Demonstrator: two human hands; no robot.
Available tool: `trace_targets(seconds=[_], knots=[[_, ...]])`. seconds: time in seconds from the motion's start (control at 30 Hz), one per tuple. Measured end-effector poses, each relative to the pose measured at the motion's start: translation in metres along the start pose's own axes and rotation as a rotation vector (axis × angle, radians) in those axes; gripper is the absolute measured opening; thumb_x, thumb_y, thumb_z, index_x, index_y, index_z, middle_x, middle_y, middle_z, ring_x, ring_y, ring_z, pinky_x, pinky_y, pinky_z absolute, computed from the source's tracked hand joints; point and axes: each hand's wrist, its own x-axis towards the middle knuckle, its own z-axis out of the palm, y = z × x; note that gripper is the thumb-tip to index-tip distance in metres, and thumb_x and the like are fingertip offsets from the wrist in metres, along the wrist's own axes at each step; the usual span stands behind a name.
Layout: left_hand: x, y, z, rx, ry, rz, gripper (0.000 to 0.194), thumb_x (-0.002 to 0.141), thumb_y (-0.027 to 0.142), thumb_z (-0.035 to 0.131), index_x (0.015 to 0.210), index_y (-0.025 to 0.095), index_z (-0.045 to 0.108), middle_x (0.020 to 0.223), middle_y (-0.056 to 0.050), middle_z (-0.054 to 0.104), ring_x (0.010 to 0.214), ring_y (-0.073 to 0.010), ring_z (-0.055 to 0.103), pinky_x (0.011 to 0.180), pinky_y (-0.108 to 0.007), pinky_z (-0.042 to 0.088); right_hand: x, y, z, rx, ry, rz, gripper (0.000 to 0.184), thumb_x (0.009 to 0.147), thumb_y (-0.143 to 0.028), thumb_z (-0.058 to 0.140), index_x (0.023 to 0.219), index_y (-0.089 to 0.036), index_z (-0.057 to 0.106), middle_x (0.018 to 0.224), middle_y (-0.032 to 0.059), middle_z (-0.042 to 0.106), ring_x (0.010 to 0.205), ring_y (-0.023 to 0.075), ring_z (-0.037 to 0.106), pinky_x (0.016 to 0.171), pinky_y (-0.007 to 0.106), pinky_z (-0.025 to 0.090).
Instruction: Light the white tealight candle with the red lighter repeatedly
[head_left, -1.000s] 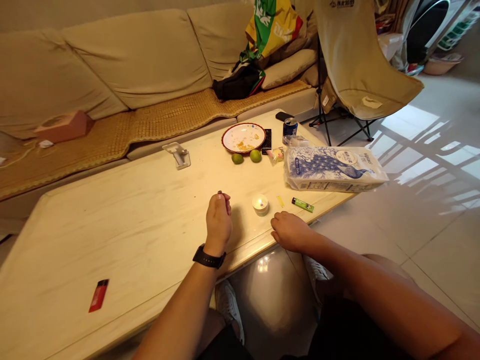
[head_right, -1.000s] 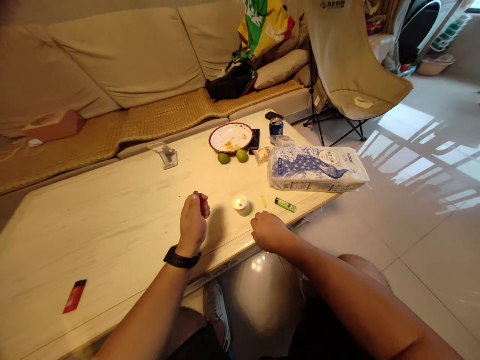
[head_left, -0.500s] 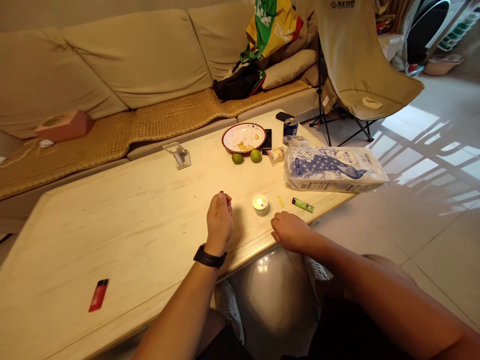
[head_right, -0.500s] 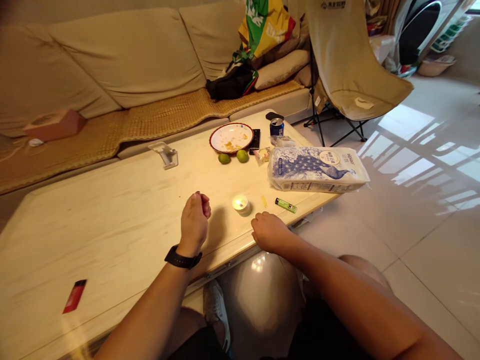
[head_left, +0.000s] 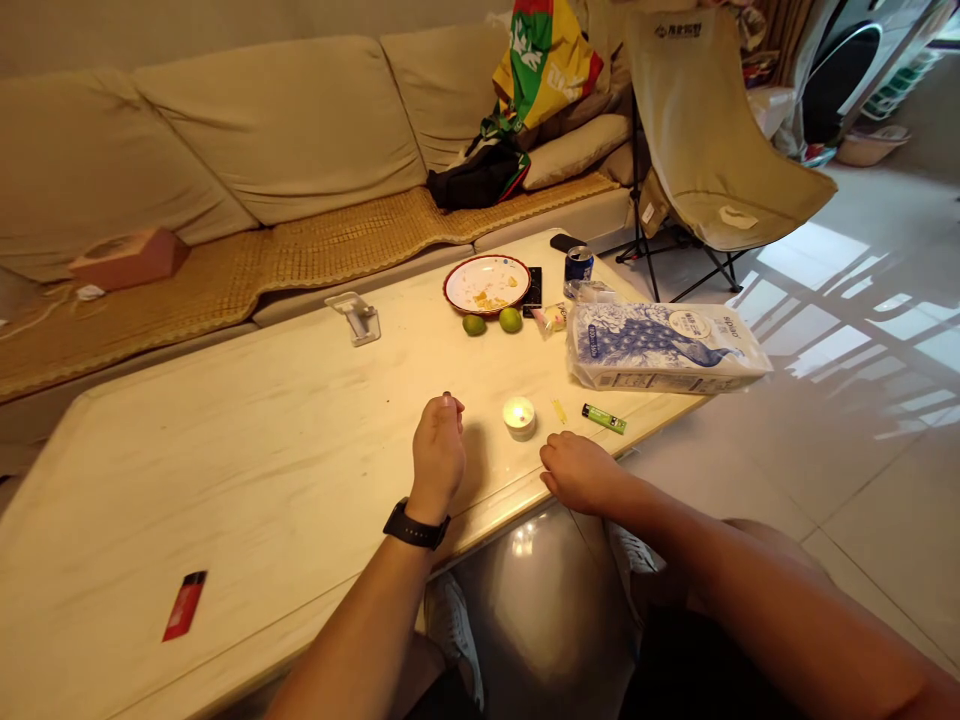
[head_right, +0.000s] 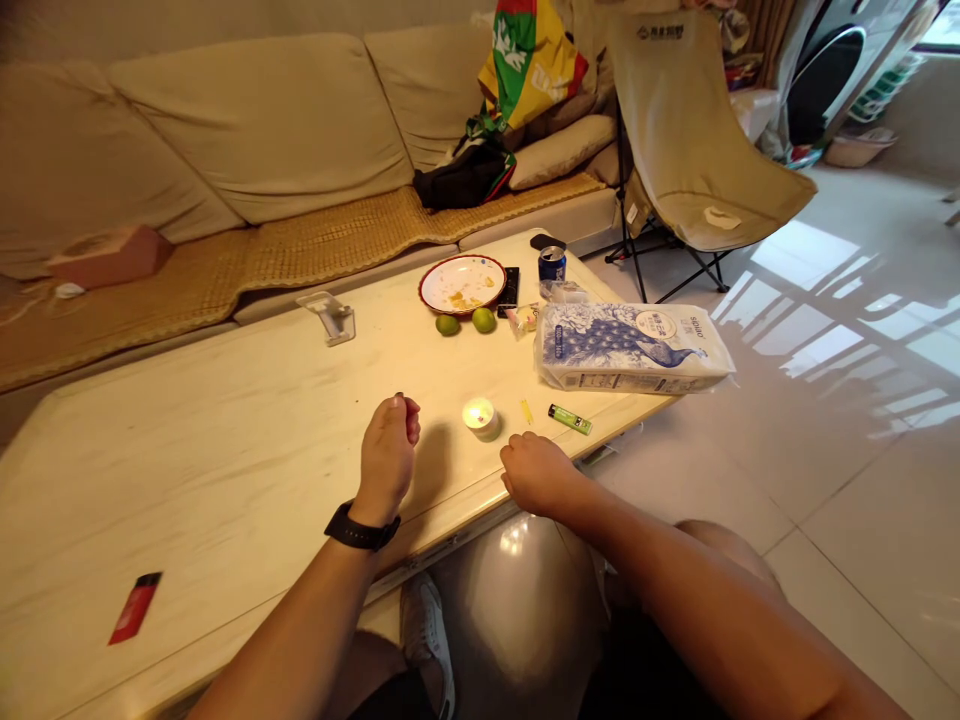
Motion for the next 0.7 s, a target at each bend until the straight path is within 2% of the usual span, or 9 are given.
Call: trace_targets(seconds=[0.17, 0.27, 0.43, 0.6, 0.7], knots=[[0.001, -0.006, -0.001, -0.007, -0.037, 0.005, 0.042, 0.104, 0.056, 0.040, 0.086, 0.021, 0.056, 0.069, 0.002, 0.044, 0.064, -0.0152, 0.042, 0.060, -0.029, 0.036, 0.000, 0.000, 0.000, 0.006, 0.014, -0.011, 0.026, 0.097, -0.030, 0.057, 0.110, -0.011, 0.071, 0.109, 0.0154, 0.070, 0.105, 0.0292, 0.062, 0.091, 0.037, 0.048], [0.001, -0.005, -0.002, 0.077, -0.039, 0.049, 0.041, 0.104, 0.055, 0.039, 0.087, 0.022, 0.055, 0.073, 0.000, 0.050, 0.068, -0.0162, 0.047, 0.063, -0.030, 0.039, 0.000, -0.001, 0.000, 0.002, 0.015, -0.009, 0.027, 0.097, -0.031, 0.057, 0.110, -0.012, 0.071, 0.110, 0.0159, 0.070, 0.105, 0.0292, 0.062, 0.091, 0.037, 0.048], [-0.003, 0.002, -0.001, 0.372, -0.118, 0.127, 0.036, 0.103, 0.052, 0.043, 0.086, 0.022, 0.055, 0.073, 0.000, 0.055, 0.068, -0.0176, 0.050, 0.065, -0.031, 0.038, 0.000, -0.001, 0.000, -0.005, 0.008, -0.006, 0.027, 0.097, -0.031, 0.057, 0.111, -0.012, 0.070, 0.111, 0.0164, 0.070, 0.106, 0.0292, 0.062, 0.092, 0.037, 0.048], [-0.009, 0.006, 0.007, 0.710, -0.238, 0.324, 0.027, 0.098, 0.040, 0.049, 0.080, 0.021, 0.056, 0.076, -0.004, 0.061, 0.071, -0.0212, 0.054, 0.066, -0.034, 0.036, 0.001, -0.001, 0.001, 0.002, 0.013, -0.003, 0.027, 0.096, -0.030, 0.057, 0.110, -0.012, 0.070, 0.109, 0.0161, 0.070, 0.104, 0.0290, 0.062, 0.091, 0.037, 0.047], [-0.011, 0.007, 0.014, 0.852, -0.271, 0.413, 0.022, 0.095, 0.035, 0.051, 0.079, 0.021, 0.057, 0.077, -0.007, 0.063, 0.074, -0.0237, 0.056, 0.067, -0.036, 0.036, 0.001, -0.001, 0.000, 0.002, 0.012, -0.004, 0.027, 0.097, -0.030, 0.056, 0.111, -0.012, 0.070, 0.109, 0.0165, 0.069, 0.105, 0.0291, 0.062, 0.092, 0.038, 0.047]])
